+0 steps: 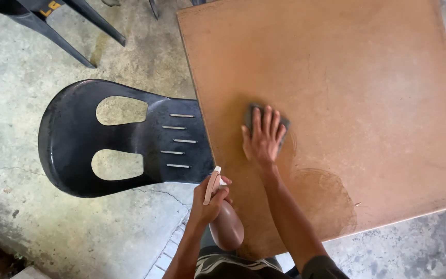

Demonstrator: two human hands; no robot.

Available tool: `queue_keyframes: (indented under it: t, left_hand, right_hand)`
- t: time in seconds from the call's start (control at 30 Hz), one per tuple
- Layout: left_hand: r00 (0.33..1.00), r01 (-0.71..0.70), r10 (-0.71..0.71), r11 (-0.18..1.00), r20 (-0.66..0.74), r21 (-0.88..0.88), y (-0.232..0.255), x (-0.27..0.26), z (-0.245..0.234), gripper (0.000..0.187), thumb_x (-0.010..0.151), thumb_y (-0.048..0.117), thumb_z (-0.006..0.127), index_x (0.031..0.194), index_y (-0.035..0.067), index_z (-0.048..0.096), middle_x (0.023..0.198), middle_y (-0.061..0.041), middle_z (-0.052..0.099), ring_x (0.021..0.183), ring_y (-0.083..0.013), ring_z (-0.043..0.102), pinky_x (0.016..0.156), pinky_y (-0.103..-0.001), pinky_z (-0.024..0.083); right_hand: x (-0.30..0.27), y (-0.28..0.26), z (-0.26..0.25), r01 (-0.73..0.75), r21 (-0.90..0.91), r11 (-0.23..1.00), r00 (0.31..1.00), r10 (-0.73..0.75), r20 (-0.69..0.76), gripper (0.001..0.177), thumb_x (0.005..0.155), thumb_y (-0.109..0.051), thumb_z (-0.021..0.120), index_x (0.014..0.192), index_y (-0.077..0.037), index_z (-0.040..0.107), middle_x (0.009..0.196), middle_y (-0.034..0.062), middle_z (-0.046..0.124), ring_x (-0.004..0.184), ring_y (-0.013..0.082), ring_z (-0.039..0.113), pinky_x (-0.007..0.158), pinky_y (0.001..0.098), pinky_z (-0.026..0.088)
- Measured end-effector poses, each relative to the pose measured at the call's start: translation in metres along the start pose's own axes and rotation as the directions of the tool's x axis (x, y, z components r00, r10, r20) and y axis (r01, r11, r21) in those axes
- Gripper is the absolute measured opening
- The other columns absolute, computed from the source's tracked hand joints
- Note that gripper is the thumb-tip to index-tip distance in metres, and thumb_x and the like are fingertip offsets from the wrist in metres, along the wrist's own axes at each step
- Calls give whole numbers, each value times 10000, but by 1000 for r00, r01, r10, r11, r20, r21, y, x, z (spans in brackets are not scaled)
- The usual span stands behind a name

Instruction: Wiping and cleaning several tables in an outdoor seating area using a spray bottle and cloth.

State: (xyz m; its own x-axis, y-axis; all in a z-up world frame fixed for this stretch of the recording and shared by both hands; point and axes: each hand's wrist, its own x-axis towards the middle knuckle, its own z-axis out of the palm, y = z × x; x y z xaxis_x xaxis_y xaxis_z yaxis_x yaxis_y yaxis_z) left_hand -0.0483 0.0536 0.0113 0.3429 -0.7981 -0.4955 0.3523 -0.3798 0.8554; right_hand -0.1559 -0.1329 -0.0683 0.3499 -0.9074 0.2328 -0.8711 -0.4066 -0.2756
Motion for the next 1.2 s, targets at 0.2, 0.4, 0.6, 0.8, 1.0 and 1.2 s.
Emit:
queue_keyframes:
  t: [0.2,0.4,0.6,0.8,1.0,1.2]
  left_hand:
    - [998,44,-48,995,-40,-87,33,12,1,364,817,-24,574,1168,55,630,970,-43,700,666,-111,645,565,-308,595]
    - [999,-39,38,999,39,5,31,28,-10,227,860,-14,616,1074,-16,690,948,-100,699,701,-135,677,586,-310,615]
    - [1000,19,-19,1000,15,23,30,52,1,204,852,-9,602,1033,-8,694,890,-105,694,694,-153,682,572,-322,614]
    - [1000,26,-27,997,-13,-67,28,65,27,192,862,-6,608,1030,-20,699,868,-110,672,707,-165,652,588,-335,625]
    - [998,21,-28,992,-57,-125,31,66,59,201,826,-2,600,1011,-15,677,934,-72,710,704,-153,693,573,-330,615]
    - [993,33,-43,995,-112,-97,38,63,75,228,818,-1,594,1030,-2,676,932,-88,707,656,-160,677,559,-328,607]
  right_hand:
    - [-23,-14,-33,398,232,888,850,-452,272,631,986,-506,602,1531,-209,485,1659,147,305,1538,410,249,1180,657,223]
    - [4,-12,-20,146,20,989,966,-147,212,681,950,-509,625,1531,-184,480,1648,150,304,1521,404,240,1143,682,214]
    - [-18,-19,-34,419,173,891,851,-452,268,659,919,-446,636,1513,-202,490,1634,155,313,1516,406,237,1172,648,209]
    - [-25,34,-53,310,215,926,875,-367,317,627,928,-442,638,1485,-189,498,1626,122,347,1515,372,266,1185,590,201]
    - [-14,43,-46,262,154,953,925,-294,239,617,956,-439,608,1492,-158,490,1624,146,336,1499,398,271,1155,619,232]
    - [7,65,-39,328,199,923,887,-374,270,626,942,-471,603,1489,-188,492,1628,145,334,1504,399,269,1152,631,229]
